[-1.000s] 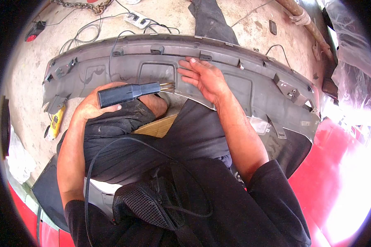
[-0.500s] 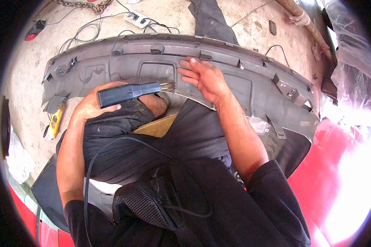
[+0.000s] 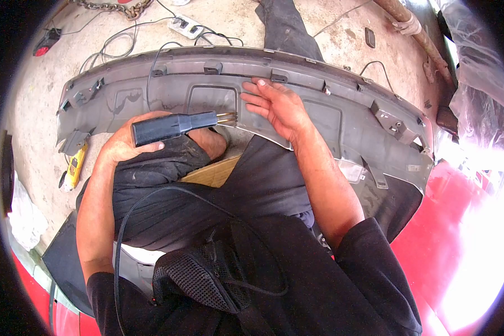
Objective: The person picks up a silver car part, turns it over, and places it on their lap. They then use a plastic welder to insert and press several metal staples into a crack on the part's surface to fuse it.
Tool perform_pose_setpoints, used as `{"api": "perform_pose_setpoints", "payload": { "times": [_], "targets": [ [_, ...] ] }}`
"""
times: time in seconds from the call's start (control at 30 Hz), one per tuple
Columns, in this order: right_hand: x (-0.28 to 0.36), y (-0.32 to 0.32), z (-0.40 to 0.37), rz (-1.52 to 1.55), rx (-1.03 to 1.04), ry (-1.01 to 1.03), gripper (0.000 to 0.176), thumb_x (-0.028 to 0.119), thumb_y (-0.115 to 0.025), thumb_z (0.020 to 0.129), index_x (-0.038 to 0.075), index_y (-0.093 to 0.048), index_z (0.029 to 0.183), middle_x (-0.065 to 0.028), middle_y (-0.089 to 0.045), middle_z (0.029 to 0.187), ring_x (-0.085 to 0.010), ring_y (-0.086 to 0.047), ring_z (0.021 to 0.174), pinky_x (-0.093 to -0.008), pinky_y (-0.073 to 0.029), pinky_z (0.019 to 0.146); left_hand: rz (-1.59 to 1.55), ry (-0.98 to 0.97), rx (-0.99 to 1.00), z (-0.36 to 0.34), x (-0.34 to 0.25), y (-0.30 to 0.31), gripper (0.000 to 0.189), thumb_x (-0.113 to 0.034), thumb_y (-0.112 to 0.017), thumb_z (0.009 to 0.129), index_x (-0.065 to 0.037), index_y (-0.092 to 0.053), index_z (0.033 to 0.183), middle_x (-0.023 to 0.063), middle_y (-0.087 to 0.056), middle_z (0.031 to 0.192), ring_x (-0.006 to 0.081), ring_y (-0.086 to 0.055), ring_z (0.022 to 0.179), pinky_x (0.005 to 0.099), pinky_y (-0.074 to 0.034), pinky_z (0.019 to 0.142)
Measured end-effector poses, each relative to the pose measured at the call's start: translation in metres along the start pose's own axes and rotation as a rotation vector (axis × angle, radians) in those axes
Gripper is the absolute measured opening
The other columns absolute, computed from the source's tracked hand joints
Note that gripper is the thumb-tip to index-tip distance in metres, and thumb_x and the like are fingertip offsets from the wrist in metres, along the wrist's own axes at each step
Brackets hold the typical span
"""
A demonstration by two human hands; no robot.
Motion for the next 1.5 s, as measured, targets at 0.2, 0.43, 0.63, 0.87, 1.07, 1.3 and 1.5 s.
{"api": "perform_pose_setpoints", "payload": {
  "times": [0.2, 0.43, 0.63, 0.87, 1.07, 1.3, 1.5],
  "targets": [
    [0.0012, -0.0016, -0.0010, 0.006, -0.002, -0.002, 0.055, 0.022, -0.049, 0.103, -0.010, -0.032, 0.143, -0.0238, -0.049, 0.141, -0.0312, -0.058, 0.121, -0.0364, -0.054, 0.095, 0.033, -0.002, -0.009, -0.0001, 0.0035, 0.0009, 0.063, -0.017, -0.078, 0.074, -0.004, -0.055, 0.131, 0.0130, -0.062, 0.125, 0.0231, -0.057, 0.116, 0.0357, -0.042, 0.104],
    [0.0021, -0.0021, -0.0020, -0.003, -0.006, 0.000, 0.054, 0.022, -0.049, 0.103, -0.010, -0.033, 0.143, -0.0236, -0.049, 0.140, -0.0311, -0.058, 0.121, -0.0362, -0.055, 0.095, 0.046, 0.017, -0.024, -0.0008, -0.0014, 0.0004, 0.063, -0.017, -0.078, 0.073, -0.004, -0.056, 0.131, 0.0133, -0.062, 0.125, 0.0235, -0.057, 0.116, 0.0359, -0.042, 0.104],
    [0.0018, -0.0017, -0.0021, -0.015, -0.002, -0.005, 0.054, 0.024, -0.047, 0.104, -0.010, -0.033, 0.143, -0.0217, -0.051, 0.139, -0.0285, -0.058, 0.120, -0.0355, -0.052, 0.096, 0.016, 0.028, -0.025, -0.0019, 0.0047, 0.0012, 0.064, -0.018, -0.078, 0.073, -0.004, -0.056, 0.131, 0.0133, -0.062, 0.126, 0.0234, -0.057, 0.116, 0.0358, -0.042, 0.104],
    [0.0008, -0.0008, -0.0017, 0.011, 0.001, -0.009, 0.054, 0.023, -0.050, 0.103, -0.009, -0.033, 0.143, -0.0231, -0.049, 0.140, -0.0309, -0.058, 0.121, -0.0368, -0.054, 0.096, 0.020, 0.025, -0.021, -0.0015, 0.0029, 0.0004, 0.064, -0.016, -0.077, 0.073, -0.005, -0.056, 0.132, 0.0134, -0.063, 0.125, 0.0232, -0.058, 0.115, 0.0357, -0.043, 0.103],
    [-0.0003, 0.0005, -0.0002, 0.013, 0.009, -0.005, 0.054, 0.023, -0.049, 0.103, -0.010, -0.033, 0.143, -0.0231, -0.050, 0.140, -0.0306, -0.058, 0.120, -0.0368, -0.054, 0.096, 0.025, 0.022, -0.032, -0.0022, 0.0016, 0.0009, 0.063, -0.015, -0.077, 0.073, -0.004, -0.056, 0.132, 0.0141, -0.063, 0.126, 0.0236, -0.058, 0.116, 0.0359, -0.043, 0.104],
    [0.0016, -0.0015, -0.0016, 0.001, -0.003, -0.004, 0.054, 0.022, -0.048, 0.103, -0.011, -0.032, 0.143, -0.0241, -0.049, 0.140, -0.0312, -0.058, 0.121, -0.0370, -0.054, 0.096, 0.050, 0.033, -0.037, -0.0024, 0.0021, 0.0019, 0.064, -0.015, -0.077, 0.073, -0.004, -0.056, 0.132, 0.0142, -0.063, 0.126, 0.0237, -0.058, 0.116, 0.0357, -0.042, 0.104],
    [0.0010, -0.0008, -0.0010, -0.003, -0.004, -0.005, 0.054, 0.022, -0.048, 0.103, -0.010, -0.032, 0.143, -0.0242, -0.049, 0.140, -0.0315, -0.057, 0.122, -0.0368, -0.054, 0.096, 0.055, 0.026, -0.038, -0.0024, 0.0036, 0.0020, 0.064, -0.015, -0.077, 0.072, -0.003, -0.056, 0.131, 0.0144, -0.062, 0.126, 0.0249, -0.057, 0.118, 0.0367, -0.042, 0.105]
  ]
}}
Point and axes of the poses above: each hand's wrist, its own z-axis towards the middle knuckle, its own y-axis out of the back of the hand, x = y × z, the point moved 6 cm from there along z, towards the middle knuckle
